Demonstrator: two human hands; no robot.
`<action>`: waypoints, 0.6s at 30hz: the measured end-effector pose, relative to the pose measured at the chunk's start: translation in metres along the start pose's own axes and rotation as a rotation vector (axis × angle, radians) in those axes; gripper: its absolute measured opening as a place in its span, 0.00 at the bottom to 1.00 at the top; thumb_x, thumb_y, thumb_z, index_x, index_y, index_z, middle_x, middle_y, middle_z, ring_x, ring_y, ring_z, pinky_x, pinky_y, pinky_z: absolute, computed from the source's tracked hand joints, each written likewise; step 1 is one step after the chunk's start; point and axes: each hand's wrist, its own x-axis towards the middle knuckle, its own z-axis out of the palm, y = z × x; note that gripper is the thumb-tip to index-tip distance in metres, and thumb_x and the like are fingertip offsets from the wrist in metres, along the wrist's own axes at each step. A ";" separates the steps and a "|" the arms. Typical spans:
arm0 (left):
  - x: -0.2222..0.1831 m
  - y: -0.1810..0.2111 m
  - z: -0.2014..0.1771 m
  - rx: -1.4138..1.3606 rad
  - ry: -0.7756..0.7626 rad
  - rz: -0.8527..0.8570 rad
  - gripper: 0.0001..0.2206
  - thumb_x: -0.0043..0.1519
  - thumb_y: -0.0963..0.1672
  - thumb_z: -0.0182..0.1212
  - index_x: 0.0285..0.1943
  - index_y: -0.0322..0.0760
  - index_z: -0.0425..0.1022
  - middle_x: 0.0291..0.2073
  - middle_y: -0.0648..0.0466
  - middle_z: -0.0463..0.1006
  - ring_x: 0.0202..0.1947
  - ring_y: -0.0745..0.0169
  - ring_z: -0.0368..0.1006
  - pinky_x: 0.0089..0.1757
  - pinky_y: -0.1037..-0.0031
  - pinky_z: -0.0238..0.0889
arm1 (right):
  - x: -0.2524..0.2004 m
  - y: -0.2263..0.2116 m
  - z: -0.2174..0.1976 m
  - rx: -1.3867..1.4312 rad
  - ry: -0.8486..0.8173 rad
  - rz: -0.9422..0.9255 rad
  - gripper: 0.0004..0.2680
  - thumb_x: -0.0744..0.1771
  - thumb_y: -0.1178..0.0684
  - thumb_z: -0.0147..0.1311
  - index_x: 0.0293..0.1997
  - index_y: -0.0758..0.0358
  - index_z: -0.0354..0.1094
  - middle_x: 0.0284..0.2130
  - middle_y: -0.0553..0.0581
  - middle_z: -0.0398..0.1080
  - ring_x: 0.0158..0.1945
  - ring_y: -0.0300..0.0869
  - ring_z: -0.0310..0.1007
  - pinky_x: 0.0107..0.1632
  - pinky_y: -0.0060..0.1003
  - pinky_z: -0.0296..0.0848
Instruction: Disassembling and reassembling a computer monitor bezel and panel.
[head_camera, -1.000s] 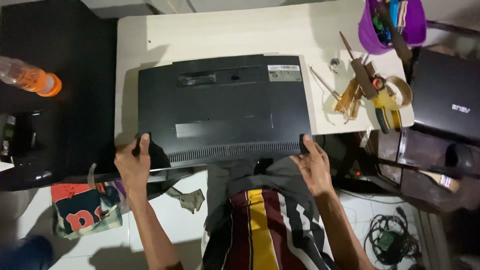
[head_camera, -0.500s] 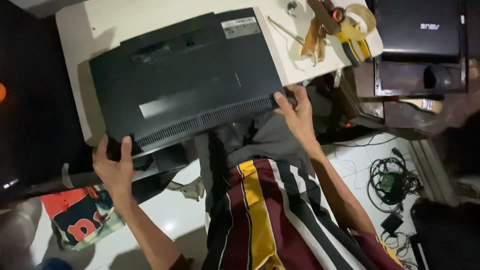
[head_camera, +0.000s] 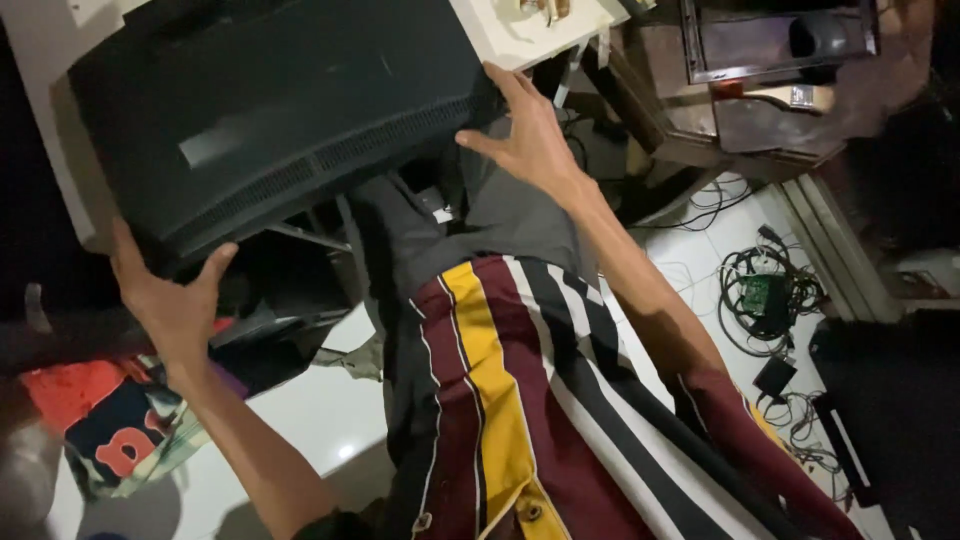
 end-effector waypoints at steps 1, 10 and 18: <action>-0.001 0.001 -0.001 -0.015 0.005 0.009 0.43 0.57 0.42 0.84 0.74 0.16 0.56 0.62 0.22 0.67 0.59 0.23 0.66 0.58 0.46 0.59 | 0.000 0.003 0.002 -0.019 0.005 -0.006 0.29 0.63 0.53 0.73 0.66 0.76 0.58 0.57 0.70 0.68 0.57 0.58 0.72 0.59 0.45 0.71; -0.005 -0.013 0.006 -0.063 0.025 0.049 0.45 0.56 0.44 0.86 0.74 0.19 0.54 0.65 0.25 0.66 0.62 0.26 0.65 0.60 0.47 0.57 | 0.003 0.022 0.008 0.025 -0.019 -0.037 0.32 0.61 0.52 0.76 0.67 0.72 0.57 0.59 0.70 0.70 0.61 0.59 0.72 0.63 0.47 0.70; -0.001 -0.015 0.009 -0.028 0.001 0.017 0.47 0.56 0.48 0.88 0.74 0.23 0.54 0.62 0.28 0.64 0.57 0.27 0.60 0.53 0.44 0.61 | 0.007 0.043 0.018 0.072 0.003 -0.110 0.35 0.60 0.53 0.80 0.70 0.67 0.55 0.63 0.66 0.68 0.64 0.59 0.72 0.67 0.48 0.69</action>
